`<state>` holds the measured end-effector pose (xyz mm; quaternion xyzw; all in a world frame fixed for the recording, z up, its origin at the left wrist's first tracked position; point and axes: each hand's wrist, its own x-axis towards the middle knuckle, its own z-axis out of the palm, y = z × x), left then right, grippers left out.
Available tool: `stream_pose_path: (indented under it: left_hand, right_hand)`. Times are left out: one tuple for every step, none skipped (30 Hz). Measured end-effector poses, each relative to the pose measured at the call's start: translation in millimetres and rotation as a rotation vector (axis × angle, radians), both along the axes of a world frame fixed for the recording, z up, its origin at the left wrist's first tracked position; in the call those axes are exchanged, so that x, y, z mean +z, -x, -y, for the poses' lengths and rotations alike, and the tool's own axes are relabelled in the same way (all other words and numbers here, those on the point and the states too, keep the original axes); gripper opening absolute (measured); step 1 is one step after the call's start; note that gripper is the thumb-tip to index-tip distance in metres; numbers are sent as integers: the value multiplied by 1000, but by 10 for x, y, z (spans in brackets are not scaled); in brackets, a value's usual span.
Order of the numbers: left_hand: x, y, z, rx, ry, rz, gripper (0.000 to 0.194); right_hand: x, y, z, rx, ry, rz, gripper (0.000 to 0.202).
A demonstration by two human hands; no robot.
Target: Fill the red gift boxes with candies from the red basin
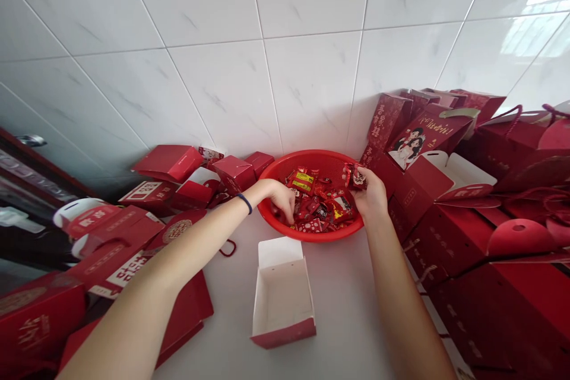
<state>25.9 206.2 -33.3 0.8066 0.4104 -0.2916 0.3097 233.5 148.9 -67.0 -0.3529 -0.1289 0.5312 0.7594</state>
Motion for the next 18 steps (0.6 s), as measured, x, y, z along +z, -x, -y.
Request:
stream_pose_path:
  left_hand:
    - [-23, -1, 40, -10, 56, 0, 28]
    - [-51, -15, 73, -17, 96, 8, 35]
    - [-82, -37, 95, -21, 123, 18, 43]
    - [-114, -66, 104, -18, 123, 39, 51]
    - [-147, -96, 98, -7, 89, 74, 56]
    - [-179, -125, 79, 12, 19, 123, 61]
    - [-209, -150, 48, 37, -76, 181, 64]
    - [-234, -169, 8, 67, -180, 239, 67]
    - [-255, -181, -37, 96, -274, 289, 69]
    - [-270, -186, -82, 119, -340, 324, 71]
    - [-280, -185, -122, 132, -372, 343, 71]
    - [-285, -178, -153, 139, -384, 356, 69]
    - [-287, -170, -174, 137, -382, 366, 64]
    - [-286, -162, -183, 129, -374, 376, 57]
    - [-284, -155, -179, 116, -359, 386, 49]
    - [-281, -154, -166, 98, -338, 394, 43]
    - [-279, -157, -146, 78, -315, 402, 38]
    - [-278, -167, -122, 57, -288, 407, 35]
  right_hand:
    - [0, -2, 0, 3, 0, 0, 5]
    - [-1, -4, 0, 6, 0, 1, 4]
    - [-2, -5, 0, 9, -1, 2, 4]
    - [-5, -7, -1, 11, -2, 4, 4]
    - [-9, -8, -2, 12, -5, 6, 4]
    - [-15, -9, -5, 11, -7, 9, 4]
    - [-23, -11, -8, 9, -10, 13, 4]
    - [-33, -12, -13, 8, -13, 18, 4]
    - [-43, -15, -19, 6, -15, 23, 4]
    - [-54, -18, -25, 4, -16, 27, 4]
    - [-63, -21, -31, 4, -17, 30, 4]
    - [-71, -25, -37, 3, -17, 32, 4]
    - [-77, -28, -41, 3, -16, 33, 3]
    - [-80, -30, -45, 2, -15, 33, 3]
    - [-81, -31, -47, 2, -15, 33, 4]
    - [-80, -31, -47, 1, -14, 32, 4]
    - [-76, -30, -46, 2, -14, 32, 5]
    - [-72, -27, -44, 4, -16, 33, 5]
